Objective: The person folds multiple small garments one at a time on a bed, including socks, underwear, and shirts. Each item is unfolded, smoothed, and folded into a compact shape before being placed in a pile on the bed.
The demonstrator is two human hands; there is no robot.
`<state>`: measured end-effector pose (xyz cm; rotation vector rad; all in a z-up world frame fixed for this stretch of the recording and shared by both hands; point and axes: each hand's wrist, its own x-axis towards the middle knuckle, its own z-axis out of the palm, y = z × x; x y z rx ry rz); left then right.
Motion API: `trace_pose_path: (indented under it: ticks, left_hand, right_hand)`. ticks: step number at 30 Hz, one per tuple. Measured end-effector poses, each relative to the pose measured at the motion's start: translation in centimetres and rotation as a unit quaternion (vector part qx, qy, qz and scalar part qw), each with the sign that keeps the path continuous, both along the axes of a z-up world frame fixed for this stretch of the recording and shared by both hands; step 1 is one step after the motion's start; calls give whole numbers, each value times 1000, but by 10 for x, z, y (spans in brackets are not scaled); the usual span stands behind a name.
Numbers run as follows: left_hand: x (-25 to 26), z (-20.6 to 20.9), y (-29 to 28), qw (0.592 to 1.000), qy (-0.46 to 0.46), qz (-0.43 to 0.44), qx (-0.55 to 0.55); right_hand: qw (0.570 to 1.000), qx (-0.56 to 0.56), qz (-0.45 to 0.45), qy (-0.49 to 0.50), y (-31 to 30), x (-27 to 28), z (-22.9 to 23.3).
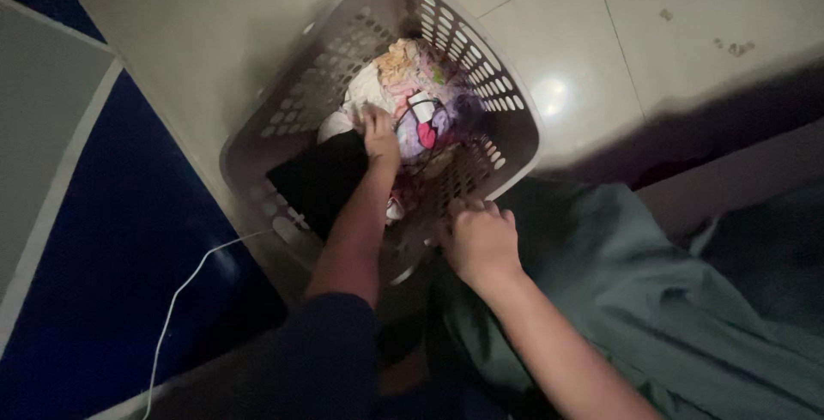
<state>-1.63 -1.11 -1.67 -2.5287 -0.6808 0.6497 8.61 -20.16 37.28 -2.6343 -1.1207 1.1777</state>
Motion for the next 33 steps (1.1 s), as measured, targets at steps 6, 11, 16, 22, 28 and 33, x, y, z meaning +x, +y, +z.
trace_pose_path:
  ticks: [6, 11, 16, 22, 28, 33]
  left_hand:
    - [12, 68, -15, 906, -253, 74, -331]
    - [2, 217, -73, 632, -446, 286, -565]
    - [-12, 370, -94, 385, -433, 184, -794]
    - [-17, 484, -128, 280, -308, 194, -888]
    - [-12, 562, -197, 397, -322, 45, -858]
    - [-21, 617, -234, 531, -356, -184, -747]
  right_hand:
    - [1000, -9, 0, -24, 0, 2, -5]
    - [948, 252, -194, -28, -12, 27, -10]
    - [835, 458, -205, 226, -50, 28, 21]
    - [759, 523, -215, 322, -144, -16, 115]
    - [675, 570, -329, 334, -214, -63, 189]
    - [829, 476, -240, -169, -268, -86, 215]
